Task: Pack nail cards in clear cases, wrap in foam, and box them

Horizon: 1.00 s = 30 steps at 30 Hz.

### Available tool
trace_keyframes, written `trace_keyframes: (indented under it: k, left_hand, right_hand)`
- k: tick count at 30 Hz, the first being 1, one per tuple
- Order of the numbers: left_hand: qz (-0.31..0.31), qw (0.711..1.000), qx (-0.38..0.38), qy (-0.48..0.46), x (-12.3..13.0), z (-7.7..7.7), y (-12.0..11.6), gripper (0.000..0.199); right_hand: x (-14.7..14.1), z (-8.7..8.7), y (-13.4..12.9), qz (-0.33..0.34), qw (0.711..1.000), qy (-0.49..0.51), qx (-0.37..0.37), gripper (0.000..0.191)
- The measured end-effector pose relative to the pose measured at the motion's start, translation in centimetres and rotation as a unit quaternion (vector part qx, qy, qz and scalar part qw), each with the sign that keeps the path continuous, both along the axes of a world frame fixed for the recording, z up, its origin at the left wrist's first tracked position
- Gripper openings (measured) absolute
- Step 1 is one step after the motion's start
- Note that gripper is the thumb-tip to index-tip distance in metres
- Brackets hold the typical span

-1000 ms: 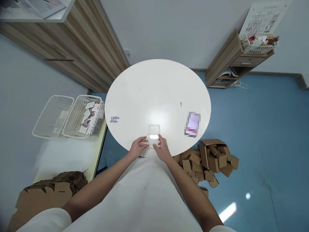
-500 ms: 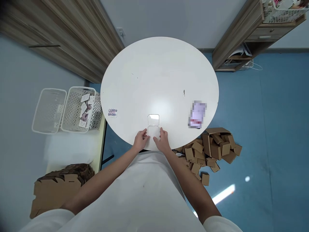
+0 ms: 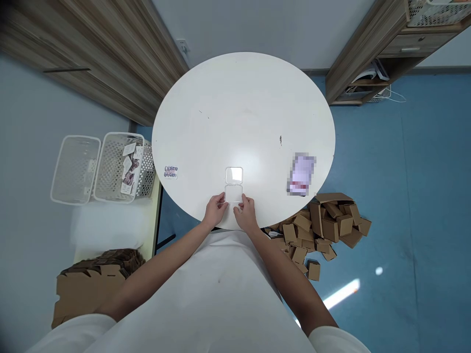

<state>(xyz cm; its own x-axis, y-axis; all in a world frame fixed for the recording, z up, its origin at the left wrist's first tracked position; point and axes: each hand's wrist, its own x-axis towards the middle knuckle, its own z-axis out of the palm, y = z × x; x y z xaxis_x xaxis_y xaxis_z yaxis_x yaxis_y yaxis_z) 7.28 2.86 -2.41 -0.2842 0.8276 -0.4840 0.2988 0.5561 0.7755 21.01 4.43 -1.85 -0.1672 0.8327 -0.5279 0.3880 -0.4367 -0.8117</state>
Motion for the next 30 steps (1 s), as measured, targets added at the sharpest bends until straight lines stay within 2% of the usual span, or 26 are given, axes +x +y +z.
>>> trace_keyframes:
  k: [7,14,22,26,30]
  left_hand:
    - [-0.008,1.000,0.002,0.012,-0.3,-0.3,0.9,0.046]
    - [-0.009,1.000,0.004,0.012,-0.3,-0.2,0.6,0.047]
    - [-0.016,1.000,0.002,0.008,-0.8,-0.4,0.2,0.050]
    - [-0.029,1.000,0.006,0.000,-1.9,-0.5,-0.4,0.049]
    - [-0.052,0.999,0.014,0.006,-4.3,0.0,-1.4,0.046]
  right_hand:
    - [-0.2,-0.8,0.5,0.010,1.000,0.002,0.020,0.062]
    - [0.0,-0.5,0.5,0.009,1.000,0.019,0.024,0.062]
    - [0.0,-0.6,0.1,-0.033,0.999,0.035,0.019,0.058]
    - [-0.2,0.3,-0.5,-0.076,0.996,0.007,0.051,0.055]
    - [-1.4,2.1,-0.5,-0.113,0.987,-0.025,0.115,0.044]
